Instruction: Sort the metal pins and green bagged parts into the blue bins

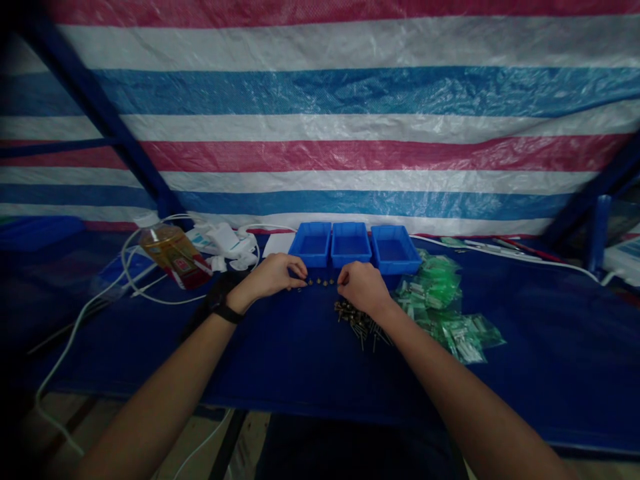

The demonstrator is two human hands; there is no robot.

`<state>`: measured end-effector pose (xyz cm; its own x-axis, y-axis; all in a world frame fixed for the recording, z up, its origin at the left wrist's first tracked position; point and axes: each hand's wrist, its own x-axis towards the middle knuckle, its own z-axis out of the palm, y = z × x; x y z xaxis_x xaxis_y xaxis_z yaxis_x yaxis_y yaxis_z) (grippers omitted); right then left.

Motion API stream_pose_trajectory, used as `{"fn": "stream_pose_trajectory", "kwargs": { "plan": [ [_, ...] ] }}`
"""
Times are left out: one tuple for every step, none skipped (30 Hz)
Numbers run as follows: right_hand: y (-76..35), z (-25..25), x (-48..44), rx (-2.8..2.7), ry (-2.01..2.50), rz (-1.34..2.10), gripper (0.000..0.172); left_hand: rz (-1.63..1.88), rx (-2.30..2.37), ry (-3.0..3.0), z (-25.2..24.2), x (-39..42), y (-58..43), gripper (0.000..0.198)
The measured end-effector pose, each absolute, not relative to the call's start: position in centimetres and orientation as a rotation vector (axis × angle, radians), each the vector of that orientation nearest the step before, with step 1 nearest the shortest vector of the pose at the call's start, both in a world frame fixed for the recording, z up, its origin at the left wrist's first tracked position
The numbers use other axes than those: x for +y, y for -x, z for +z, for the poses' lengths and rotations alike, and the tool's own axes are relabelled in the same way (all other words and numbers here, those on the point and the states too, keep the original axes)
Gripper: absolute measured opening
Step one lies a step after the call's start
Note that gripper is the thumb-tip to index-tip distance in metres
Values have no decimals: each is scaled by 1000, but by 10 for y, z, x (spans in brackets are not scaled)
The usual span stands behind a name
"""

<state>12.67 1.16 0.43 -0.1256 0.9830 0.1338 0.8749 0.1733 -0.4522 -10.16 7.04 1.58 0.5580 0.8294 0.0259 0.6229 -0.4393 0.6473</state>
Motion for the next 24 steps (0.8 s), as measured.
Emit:
{"fn": "stream_pose_trajectory", "kwargs": {
  "plan": [
    [-127,5,11,-2060,1759,368,12,447,1151,-2215,16,71,103,15],
    [-126,5,11,-2054,1765,371,11,440,1142,-2228,16,73,104,17],
    [-126,5,11,-2040,1773,379,11,437,1135,-2245,16,74,105,20],
    [-125,5,11,-2020,1788,388,13,439,1130,-2265,17,76,107,23],
    [-125,5,11,-1998,1808,395,18,444,1127,-2283,17,77,109,26],
    [-124,4,10,-1977,1828,396,26,453,1125,-2298,17,78,111,29],
    [-123,4,9,-1963,1847,389,32,467,1122,-2309,18,79,112,31],
    [-122,4,8,-1960,1862,372,36,484,1116,-2318,18,79,114,31],
    [-122,5,7,-1967,1869,351,35,505,1110,-2323,19,79,115,31],
    [-122,6,6,-1979,1869,335,30,525,1102,-2327,20,79,115,31],
    [-123,7,5,-1989,1863,331,24,544,1095,-2331,21,78,115,30],
    [-123,8,4,-1998,1849,336,19,557,1091,-2338,22,77,115,30],
    [-124,9,4,-2003,1830,346,16,566,1088,-2347,24,75,114,29],
    [-125,9,4,-2003,1811,354,15,572,1085,-2357,25,74,113,28],
    [-126,10,4,-1999,1793,355,15,577,1083,-2368,27,73,112,26],
    [-127,9,5,-1995,1777,345,16,579,1083,-2379,28,72,111,25],
    [-127,8,7,-1995,1762,330,17,582,1084,-2389,29,71,110,23],
    [-126,6,8,-1993,1748,316,18,586,1087,-2396,30,71,109,22],
    [-125,4,10,-1991,1740,309,18,591,1089,-2401,31,70,108,22],
    [-123,2,11,-1989,1733,313,18,597,1090,-2405,31,70,108,22],
    [-120,0,12,-1987,1728,327,18,606,1090,-2409,31,70,108,23],
    [-118,1,12,-1985,1724,345,18,616,1086,-2414,30,69,108,23],
    [-117,3,11,-1985,1711,364,19,629,1081,-2421,30,69,108,22],
    [-118,8,9,-1985,1685,372,20,637,1074,-2430,30,69,108,22]
  ]
}}
